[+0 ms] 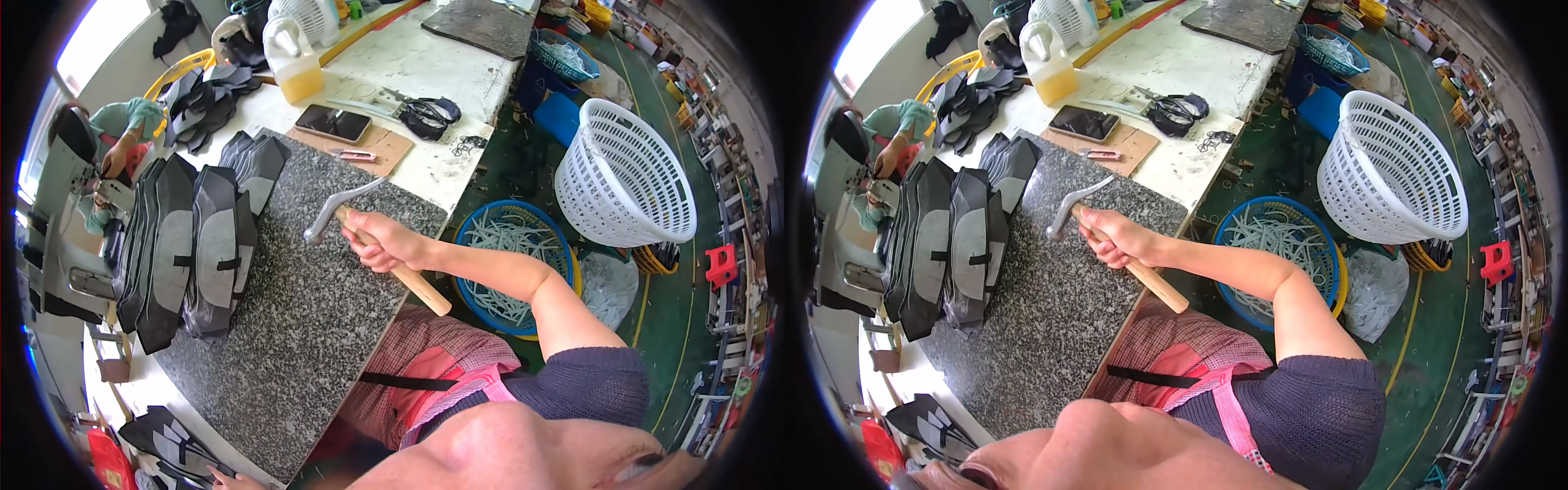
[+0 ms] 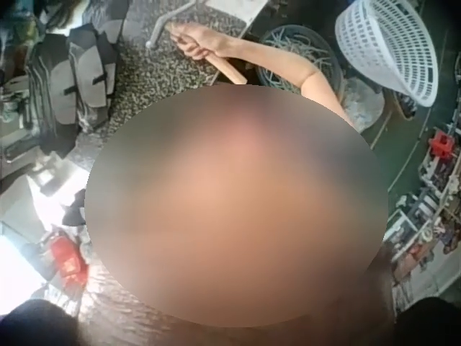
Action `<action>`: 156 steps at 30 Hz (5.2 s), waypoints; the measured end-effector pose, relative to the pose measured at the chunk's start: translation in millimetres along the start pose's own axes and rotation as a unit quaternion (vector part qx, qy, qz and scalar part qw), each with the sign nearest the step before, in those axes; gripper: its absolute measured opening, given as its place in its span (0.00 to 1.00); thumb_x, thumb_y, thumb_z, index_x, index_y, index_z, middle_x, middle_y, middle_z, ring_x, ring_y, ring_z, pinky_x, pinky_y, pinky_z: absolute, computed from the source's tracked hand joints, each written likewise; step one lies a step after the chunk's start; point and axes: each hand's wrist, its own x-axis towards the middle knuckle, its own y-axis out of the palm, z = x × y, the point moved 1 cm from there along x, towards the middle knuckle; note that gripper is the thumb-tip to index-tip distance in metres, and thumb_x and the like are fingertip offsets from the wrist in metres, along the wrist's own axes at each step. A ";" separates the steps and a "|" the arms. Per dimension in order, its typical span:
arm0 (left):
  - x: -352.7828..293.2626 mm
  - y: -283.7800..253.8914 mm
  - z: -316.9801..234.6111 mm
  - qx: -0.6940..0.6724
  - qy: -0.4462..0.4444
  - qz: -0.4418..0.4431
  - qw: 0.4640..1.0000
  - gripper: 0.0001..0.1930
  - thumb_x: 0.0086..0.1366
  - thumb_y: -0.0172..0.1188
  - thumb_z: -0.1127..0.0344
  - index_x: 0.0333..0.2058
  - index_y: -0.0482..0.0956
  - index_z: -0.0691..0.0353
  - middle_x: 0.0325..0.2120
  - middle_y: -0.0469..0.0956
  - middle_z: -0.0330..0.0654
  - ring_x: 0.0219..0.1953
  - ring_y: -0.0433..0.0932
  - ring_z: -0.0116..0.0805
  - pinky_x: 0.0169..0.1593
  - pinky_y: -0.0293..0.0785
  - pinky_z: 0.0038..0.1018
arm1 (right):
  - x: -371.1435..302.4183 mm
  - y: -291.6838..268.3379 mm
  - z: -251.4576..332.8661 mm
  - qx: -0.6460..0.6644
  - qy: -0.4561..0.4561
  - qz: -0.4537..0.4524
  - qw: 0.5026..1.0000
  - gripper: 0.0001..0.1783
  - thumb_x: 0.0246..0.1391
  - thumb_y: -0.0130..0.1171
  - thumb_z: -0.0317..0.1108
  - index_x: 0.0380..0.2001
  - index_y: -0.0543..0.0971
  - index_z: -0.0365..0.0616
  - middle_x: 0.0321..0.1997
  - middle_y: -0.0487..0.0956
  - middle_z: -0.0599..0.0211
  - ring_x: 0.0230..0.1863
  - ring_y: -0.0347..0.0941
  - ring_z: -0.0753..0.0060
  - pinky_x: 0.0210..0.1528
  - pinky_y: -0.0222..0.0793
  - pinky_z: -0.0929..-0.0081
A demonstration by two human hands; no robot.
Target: Using a manual hammer to flatten and bond the seams of shoe upper components on a workbench.
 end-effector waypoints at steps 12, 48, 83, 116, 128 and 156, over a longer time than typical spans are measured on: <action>-31.5 6.0 -73.0 -0.354 0.226 -0.049 0.906 0.26 0.76 0.47 0.56 0.67 0.63 0.61 0.67 0.61 0.56 0.67 0.61 0.58 0.69 0.55 0.47 | 2.7 -8.3 -2.4 0.035 -0.032 0.028 0.998 0.23 0.70 0.40 0.58 0.35 0.62 0.49 0.17 0.55 0.84 0.13 0.47 0.93 0.11 0.44 0.90; 78.9 -188.8 -190.9 -0.434 0.258 -0.365 0.782 0.21 0.60 0.66 0.51 0.47 0.79 0.58 0.44 0.77 0.40 0.52 0.71 0.40 0.57 0.62 0.35 | 105.8 134.8 75.4 -0.416 -0.306 0.118 0.848 0.23 0.67 0.53 0.53 0.44 0.78 0.43 0.15 0.65 0.80 0.15 0.61 0.82 0.18 0.55 0.74; -97.8 -228.6 -177.0 -0.651 0.600 0.393 0.251 0.08 0.60 0.70 0.66 0.31 0.82 0.63 0.23 0.78 0.40 0.29 0.78 0.32 0.31 0.74 0.29 | 3.6 53.1 44.5 -0.167 -0.001 -0.015 0.986 0.16 0.64 0.59 0.45 0.35 0.64 0.51 0.17 0.58 0.87 0.12 0.50 0.95 0.11 0.43 0.90; -72.5 -179.7 -259.6 -0.554 0.467 0.304 0.618 0.30 0.48 0.76 0.64 0.50 0.75 0.64 0.31 0.74 0.42 0.33 0.73 0.37 0.41 0.73 0.33 | -86.6 -5.0 29.9 -0.173 0.125 -0.070 0.974 0.23 0.68 0.46 0.57 0.39 0.66 0.46 0.17 0.58 0.80 0.13 0.47 0.90 0.14 0.43 0.87; -68.5 -176.2 -272.9 -0.568 0.555 0.187 0.579 0.10 0.52 0.70 0.68 0.34 0.83 0.62 0.30 0.77 0.44 0.36 0.74 0.46 0.42 0.72 0.37 | -66.6 54.2 62.4 -0.593 0.252 0.122 0.755 0.16 0.66 0.53 0.35 0.52 0.80 0.41 0.60 0.76 0.52 0.44 0.70 0.56 0.54 0.61 0.66; -65.4 -158.1 -266.2 -0.574 0.599 0.124 0.545 0.08 0.50 0.73 0.68 0.30 0.86 0.59 0.24 0.77 0.33 0.32 0.73 0.35 0.38 0.69 0.31 | -60.2 46.8 47.6 -0.575 -0.010 0.094 0.813 0.10 0.65 0.50 0.35 0.40 0.72 0.38 0.28 0.75 0.45 0.30 0.75 0.38 0.29 0.68 0.52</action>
